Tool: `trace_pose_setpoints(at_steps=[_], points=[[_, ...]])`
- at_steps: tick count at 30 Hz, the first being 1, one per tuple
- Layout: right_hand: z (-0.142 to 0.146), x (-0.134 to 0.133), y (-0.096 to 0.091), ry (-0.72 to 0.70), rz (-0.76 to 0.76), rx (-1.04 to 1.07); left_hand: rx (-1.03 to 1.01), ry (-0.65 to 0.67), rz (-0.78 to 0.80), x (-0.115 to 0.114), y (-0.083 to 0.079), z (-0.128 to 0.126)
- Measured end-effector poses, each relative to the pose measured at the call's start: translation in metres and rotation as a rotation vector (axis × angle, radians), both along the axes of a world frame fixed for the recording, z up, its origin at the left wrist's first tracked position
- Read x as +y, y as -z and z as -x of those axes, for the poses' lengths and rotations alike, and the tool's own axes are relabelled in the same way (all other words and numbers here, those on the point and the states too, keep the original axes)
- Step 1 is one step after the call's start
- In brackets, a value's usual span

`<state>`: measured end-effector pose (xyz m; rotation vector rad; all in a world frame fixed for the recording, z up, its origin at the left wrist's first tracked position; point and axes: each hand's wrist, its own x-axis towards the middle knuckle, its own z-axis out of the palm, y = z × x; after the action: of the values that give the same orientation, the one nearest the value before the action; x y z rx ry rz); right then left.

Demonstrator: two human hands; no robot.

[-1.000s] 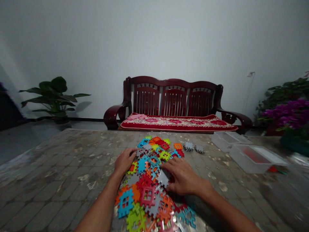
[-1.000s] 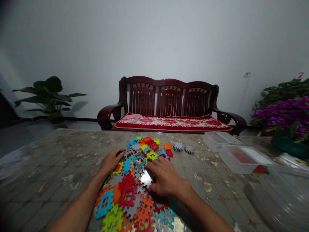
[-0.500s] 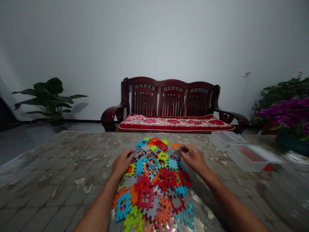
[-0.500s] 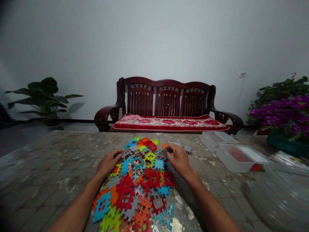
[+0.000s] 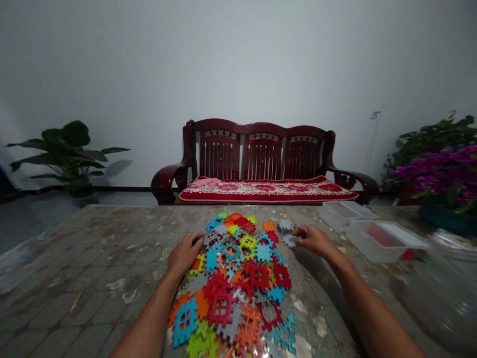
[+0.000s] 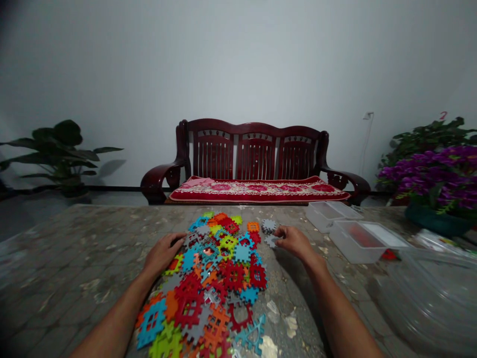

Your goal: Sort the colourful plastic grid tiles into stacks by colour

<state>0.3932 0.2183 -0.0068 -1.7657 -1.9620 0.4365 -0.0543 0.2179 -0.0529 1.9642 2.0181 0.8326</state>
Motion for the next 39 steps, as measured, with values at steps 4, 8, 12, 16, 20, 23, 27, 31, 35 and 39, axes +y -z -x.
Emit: trace_pose_setpoints(at_steps=[4,8,12,16,20,23,27,31,35,39], points=[[0.01,-0.008,0.0,0.088,0.047,-0.19,0.006,0.006,0.013,0.0,0.0,0.001],[0.032,-0.018,-0.002,0.098,0.082,-0.358,-0.001,0.011,0.016,-0.001,0.0,0.001],[0.041,-0.022,-0.007,0.08,0.092,-0.447,0.003,0.007,0.026,-0.001,-0.002,0.0],[0.038,-0.023,-0.009,0.037,0.11,-0.518,0.005,0.002,0.024,-0.002,-0.003,0.0],[0.035,-0.025,-0.011,0.012,0.141,-0.501,0.01,0.013,0.029,-0.002,-0.003,0.0],[0.035,-0.025,-0.011,0.015,0.135,-0.501,0.015,0.017,0.029,-0.002,-0.004,-0.001],[0.035,-0.024,-0.009,0.017,0.106,-0.51,0.014,0.011,0.021,-0.003,-0.005,-0.001],[0.03,-0.022,-0.005,0.04,0.091,-0.442,0.012,0.008,0.013,-0.003,-0.004,-0.001],[0.02,-0.018,-0.001,0.033,0.108,-0.331,0.02,0.001,0.014,-0.002,-0.004,-0.001],[0.006,-0.011,0.0,0.042,0.086,-0.168,0.025,0.008,0.018,-0.002,-0.004,-0.001]])
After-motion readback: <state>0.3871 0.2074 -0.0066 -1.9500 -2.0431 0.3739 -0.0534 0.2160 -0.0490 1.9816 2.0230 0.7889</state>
